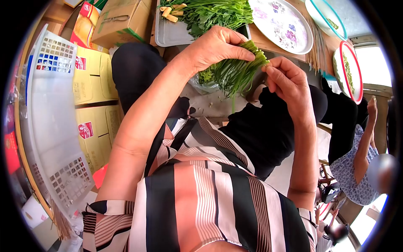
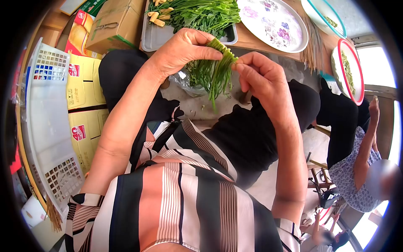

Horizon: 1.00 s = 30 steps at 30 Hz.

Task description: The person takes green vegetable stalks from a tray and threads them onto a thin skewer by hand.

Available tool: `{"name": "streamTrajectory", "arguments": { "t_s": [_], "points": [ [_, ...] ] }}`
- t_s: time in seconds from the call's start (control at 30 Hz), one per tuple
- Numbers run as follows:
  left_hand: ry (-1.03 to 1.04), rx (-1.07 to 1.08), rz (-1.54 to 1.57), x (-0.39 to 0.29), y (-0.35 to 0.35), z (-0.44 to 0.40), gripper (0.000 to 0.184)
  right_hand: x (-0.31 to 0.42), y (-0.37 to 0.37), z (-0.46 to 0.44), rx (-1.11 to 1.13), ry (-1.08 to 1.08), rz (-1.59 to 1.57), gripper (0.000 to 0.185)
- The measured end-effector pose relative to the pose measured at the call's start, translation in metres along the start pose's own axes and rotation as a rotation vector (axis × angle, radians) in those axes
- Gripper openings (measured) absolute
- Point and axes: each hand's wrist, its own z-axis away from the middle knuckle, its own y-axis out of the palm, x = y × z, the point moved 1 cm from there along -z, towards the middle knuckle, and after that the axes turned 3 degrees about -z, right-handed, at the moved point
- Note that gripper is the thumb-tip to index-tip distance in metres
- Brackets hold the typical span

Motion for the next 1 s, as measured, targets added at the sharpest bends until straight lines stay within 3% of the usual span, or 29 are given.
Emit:
{"name": "streamTrajectory", "arguments": {
  "t_s": [0.63,0.97,1.0],
  "points": [
    [-0.123,0.057,-0.089,0.02,0.016,-0.024,0.014,-0.038,-0.019,-0.011,0.011,0.028,-0.067,0.012],
    [-0.138,0.064,0.167,0.029,0.008,-0.031,0.016,-0.036,-0.025,-0.02,0.029,0.083,-0.169,0.012],
    [-0.078,0.068,0.14,0.03,0.003,-0.034,0.022,-0.034,-0.026,-0.02,0.028,0.066,-0.172,0.012]
  ]
}}
